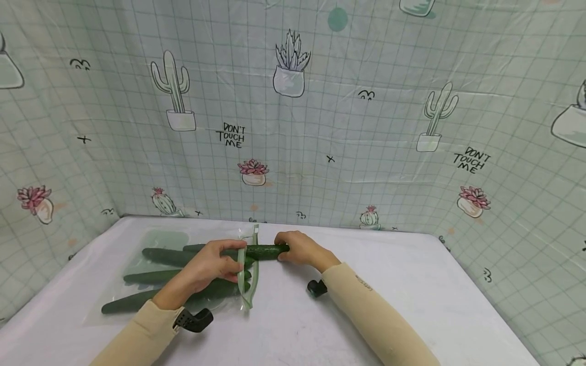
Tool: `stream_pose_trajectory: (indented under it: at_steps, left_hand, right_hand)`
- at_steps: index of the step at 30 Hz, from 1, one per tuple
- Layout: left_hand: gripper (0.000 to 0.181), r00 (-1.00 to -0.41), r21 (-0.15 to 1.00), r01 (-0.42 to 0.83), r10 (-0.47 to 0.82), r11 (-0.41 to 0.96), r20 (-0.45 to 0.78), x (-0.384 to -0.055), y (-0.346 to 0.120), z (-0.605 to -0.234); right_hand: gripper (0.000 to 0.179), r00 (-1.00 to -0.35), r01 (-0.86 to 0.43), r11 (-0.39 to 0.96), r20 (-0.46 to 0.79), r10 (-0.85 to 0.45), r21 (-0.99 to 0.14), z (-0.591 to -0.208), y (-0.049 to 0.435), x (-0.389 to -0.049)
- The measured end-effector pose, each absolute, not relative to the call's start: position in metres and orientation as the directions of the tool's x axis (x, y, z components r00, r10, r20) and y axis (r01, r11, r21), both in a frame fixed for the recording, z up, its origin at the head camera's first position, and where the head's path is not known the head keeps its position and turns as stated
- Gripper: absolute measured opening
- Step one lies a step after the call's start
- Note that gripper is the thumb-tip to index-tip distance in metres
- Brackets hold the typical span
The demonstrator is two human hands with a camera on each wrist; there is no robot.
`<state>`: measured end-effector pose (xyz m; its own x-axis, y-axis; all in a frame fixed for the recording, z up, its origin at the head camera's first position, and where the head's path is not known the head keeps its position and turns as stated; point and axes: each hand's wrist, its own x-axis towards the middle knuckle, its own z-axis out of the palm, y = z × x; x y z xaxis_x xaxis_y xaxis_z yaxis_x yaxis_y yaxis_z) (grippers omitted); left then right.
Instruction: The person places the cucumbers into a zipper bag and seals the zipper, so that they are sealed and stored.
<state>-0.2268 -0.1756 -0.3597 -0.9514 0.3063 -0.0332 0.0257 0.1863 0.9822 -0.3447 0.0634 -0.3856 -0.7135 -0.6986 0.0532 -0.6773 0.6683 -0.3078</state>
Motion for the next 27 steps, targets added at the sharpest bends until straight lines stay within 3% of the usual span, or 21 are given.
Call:
stream_pose_trajectory:
  at_steps: [8, 19, 27]
  left_hand:
    - [0.062, -0.953, 0.983, 0.013, 0.3, 0.181, -0.043, -0.227, -0.175, -0.359]
    - [0.063, -0.954, 0.985, 0.013, 0.299, 0.172, -0.04, -0.228, -0.176, -0.361]
    - [0.062, -0.956, 0.985, 0.013, 0.291, 0.173, -0.039, -0.227, -0.176, -0.36]
  right_hand:
    - [0.023, -0.687, -0.717, 0.652, 0.089, -0.722, -0.248, -0.387, 0.056, -0.345]
    - [0.018, -0.662, -0.734, 0.615, 0.102, -0.742, -0.288, -0.388, 0.024, -0.343]
    - [0.023, -0.725, -0.675, 0.688, 0.067, -0.685, -0.264, -0.387, 0.031, -0.344]
